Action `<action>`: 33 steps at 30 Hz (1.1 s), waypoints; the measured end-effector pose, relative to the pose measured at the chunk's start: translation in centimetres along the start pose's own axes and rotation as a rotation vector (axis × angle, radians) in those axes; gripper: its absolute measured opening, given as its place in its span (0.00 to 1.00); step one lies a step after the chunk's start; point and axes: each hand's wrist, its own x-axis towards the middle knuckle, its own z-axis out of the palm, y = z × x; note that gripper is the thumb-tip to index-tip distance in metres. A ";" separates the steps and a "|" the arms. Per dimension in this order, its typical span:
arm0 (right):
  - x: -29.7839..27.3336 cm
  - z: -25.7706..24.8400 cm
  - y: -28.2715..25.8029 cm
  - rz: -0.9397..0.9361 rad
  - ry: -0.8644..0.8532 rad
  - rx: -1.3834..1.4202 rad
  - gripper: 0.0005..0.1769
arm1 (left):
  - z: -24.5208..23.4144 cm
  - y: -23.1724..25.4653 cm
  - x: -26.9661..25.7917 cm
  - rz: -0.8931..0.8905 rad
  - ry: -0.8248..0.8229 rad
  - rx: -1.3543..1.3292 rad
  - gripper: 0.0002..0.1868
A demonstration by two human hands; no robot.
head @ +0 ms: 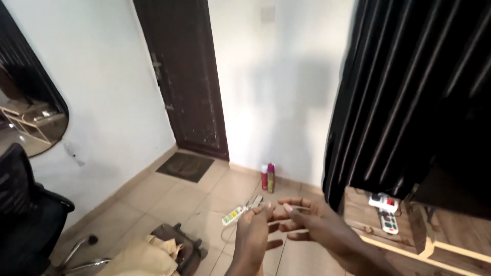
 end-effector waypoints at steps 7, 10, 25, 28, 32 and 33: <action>12.9 -2.2 -1.7 0.070 -0.047 0.012 0.30 | -2.5 1.9 12.5 -0.110 0.141 0.019 0.26; 18.7 -3.9 -2.9 0.063 -0.091 -0.017 0.31 | -2.7 2.7 17.8 -0.122 0.203 0.029 0.27; 50.7 -12.1 -7.4 0.179 -0.307 -0.163 0.31 | -2.1 4.8 46.8 -0.233 0.382 -0.041 0.30; 56.4 -12.0 -7.1 0.208 -0.357 -0.199 0.30 | -3.5 4.7 51.8 -0.274 0.410 -0.049 0.29; 64.1 -11.5 -6.1 0.297 -0.393 -0.221 0.29 | -6.9 3.1 59.4 -0.306 0.435 -0.070 0.27; 66.1 -11.5 -5.6 0.327 -0.409 -0.242 0.29 | -7.8 2.5 61.3 -0.323 0.441 -0.060 0.26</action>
